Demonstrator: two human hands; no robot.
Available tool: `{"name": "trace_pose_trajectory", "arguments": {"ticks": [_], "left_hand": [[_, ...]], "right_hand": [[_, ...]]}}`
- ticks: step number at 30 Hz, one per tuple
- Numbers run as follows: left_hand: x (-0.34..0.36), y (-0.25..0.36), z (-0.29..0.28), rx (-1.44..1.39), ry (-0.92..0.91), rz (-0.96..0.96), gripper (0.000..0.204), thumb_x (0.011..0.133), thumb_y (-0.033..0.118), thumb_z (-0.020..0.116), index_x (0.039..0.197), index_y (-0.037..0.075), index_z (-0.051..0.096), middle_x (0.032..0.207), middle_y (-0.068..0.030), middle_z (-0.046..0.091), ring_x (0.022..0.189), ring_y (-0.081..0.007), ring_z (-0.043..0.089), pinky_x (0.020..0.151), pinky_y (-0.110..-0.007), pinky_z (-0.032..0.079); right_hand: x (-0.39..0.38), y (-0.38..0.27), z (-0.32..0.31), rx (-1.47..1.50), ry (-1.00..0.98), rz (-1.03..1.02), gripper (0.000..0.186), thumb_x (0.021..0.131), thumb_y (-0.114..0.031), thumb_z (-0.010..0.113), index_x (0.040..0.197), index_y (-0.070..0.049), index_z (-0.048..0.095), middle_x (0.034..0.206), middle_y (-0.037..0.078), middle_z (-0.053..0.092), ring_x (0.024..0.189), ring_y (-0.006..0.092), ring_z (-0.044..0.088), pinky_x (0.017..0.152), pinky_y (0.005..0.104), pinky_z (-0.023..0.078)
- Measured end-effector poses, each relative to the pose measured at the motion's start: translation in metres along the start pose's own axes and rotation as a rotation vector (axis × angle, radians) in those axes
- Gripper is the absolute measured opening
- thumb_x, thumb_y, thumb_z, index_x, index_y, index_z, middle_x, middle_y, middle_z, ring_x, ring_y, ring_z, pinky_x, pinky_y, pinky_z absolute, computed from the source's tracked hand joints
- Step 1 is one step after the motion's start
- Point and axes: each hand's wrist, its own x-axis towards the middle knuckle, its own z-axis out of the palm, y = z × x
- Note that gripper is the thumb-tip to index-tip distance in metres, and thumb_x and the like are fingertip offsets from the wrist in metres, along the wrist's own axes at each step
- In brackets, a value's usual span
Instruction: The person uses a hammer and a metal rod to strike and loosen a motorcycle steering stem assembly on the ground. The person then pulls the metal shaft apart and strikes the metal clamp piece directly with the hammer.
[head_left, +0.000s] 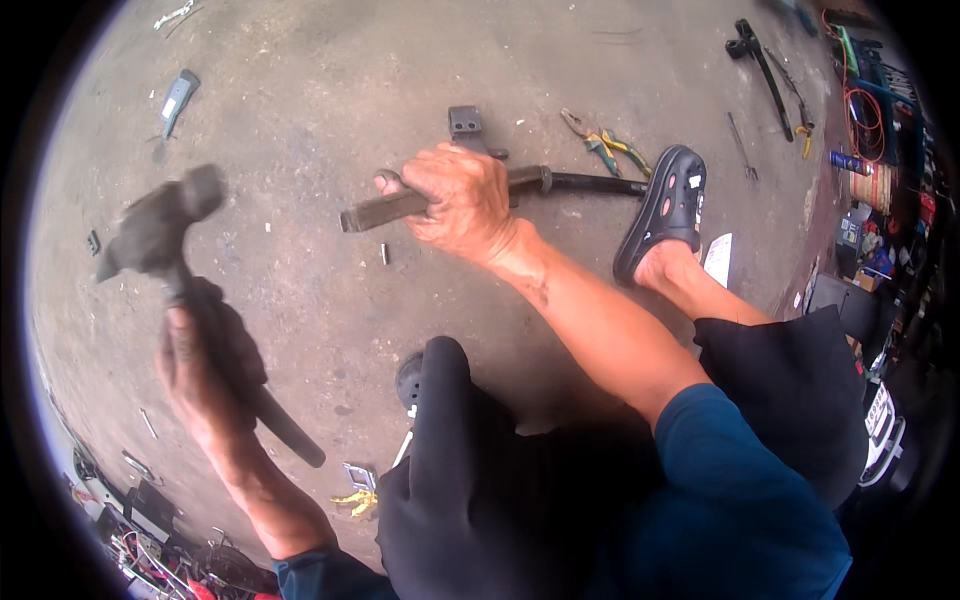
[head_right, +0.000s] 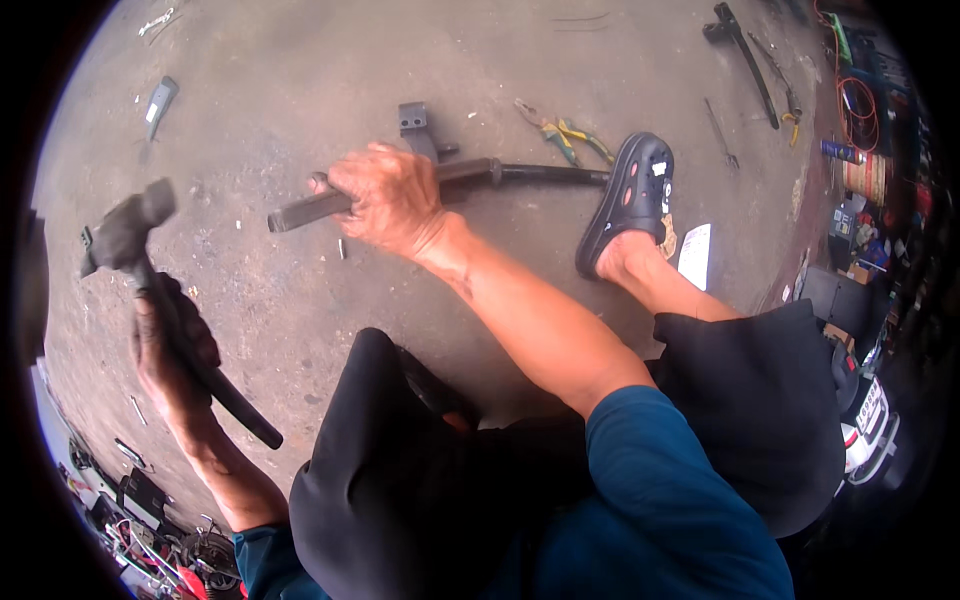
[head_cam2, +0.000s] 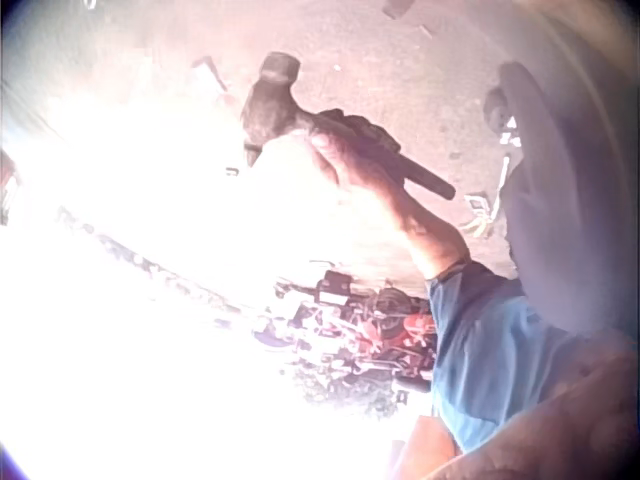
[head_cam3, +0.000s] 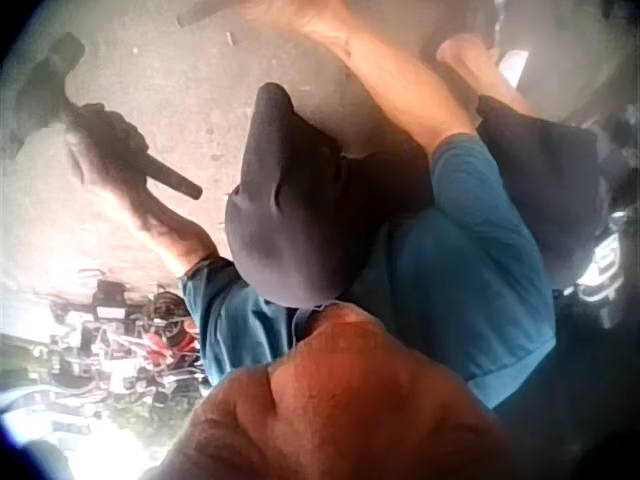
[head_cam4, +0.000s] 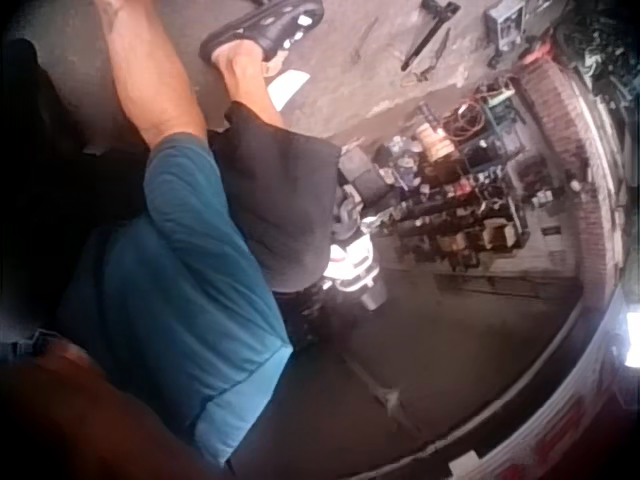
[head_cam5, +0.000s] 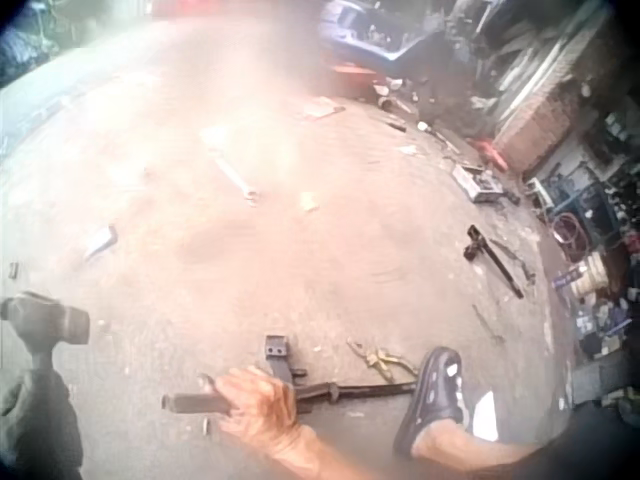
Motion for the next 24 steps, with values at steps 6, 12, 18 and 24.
{"name": "trace_pose_trajectory", "arguments": {"ticks": [6,12,18,24], "left_hand": [[-0.008,-0.001,0.031,0.105,-0.024,0.009,0.048,0.094,0.053,0.051,0.095,0.005,0.058,0.057,0.0027,0.044,0.043,-0.0074,0.04,0.037,-0.024,0.032],[-0.008,-0.002,0.025,0.111,0.009,0.001,0.047,0.095,0.047,0.053,0.102,0.001,0.058,0.06,-0.0004,0.05,0.043,-0.0079,0.043,0.037,-0.023,0.032],[0.001,0.016,-0.012,-0.069,0.118,0.118,0.053,0.094,0.051,0.051,0.113,0.002,0.055,0.064,-0.0017,0.047,0.044,-0.0079,0.04,0.038,-0.021,0.035],[-0.006,0.041,-0.022,0.039,0.105,0.287,0.044,0.095,0.051,0.049,0.095,0.008,0.057,0.059,0.0024,0.045,0.039,-0.0045,0.037,0.032,-0.017,0.031]], "right_hand": [[0.002,0.006,-0.002,0.0,0.007,0.04,0.036,0.08,-0.02,0.073,0.058,-0.007,0.047,0.054,0.007,0.046,0.048,0.0235,0.046,0.045,0.0342,0.038],[0.002,-0.005,-0.004,0.039,0.032,0.065,0.034,0.078,-0.018,0.073,0.059,-0.007,0.048,0.054,0.007,0.046,0.049,0.0248,0.046,0.045,0.0352,0.038],[0.003,0.004,-0.006,-0.021,-0.083,0.112,0.012,0.069,-0.014,0.073,0.071,-0.013,0.061,0.061,0.002,0.057,0.054,0.0224,0.054,0.051,0.0332,0.045],[0.006,-0.015,0.002,0.061,-0.064,0.081,0.013,0.069,-0.014,0.073,0.07,-0.012,0.061,0.061,0.002,0.057,0.054,0.0217,0.055,0.05,0.0326,0.045]]}}
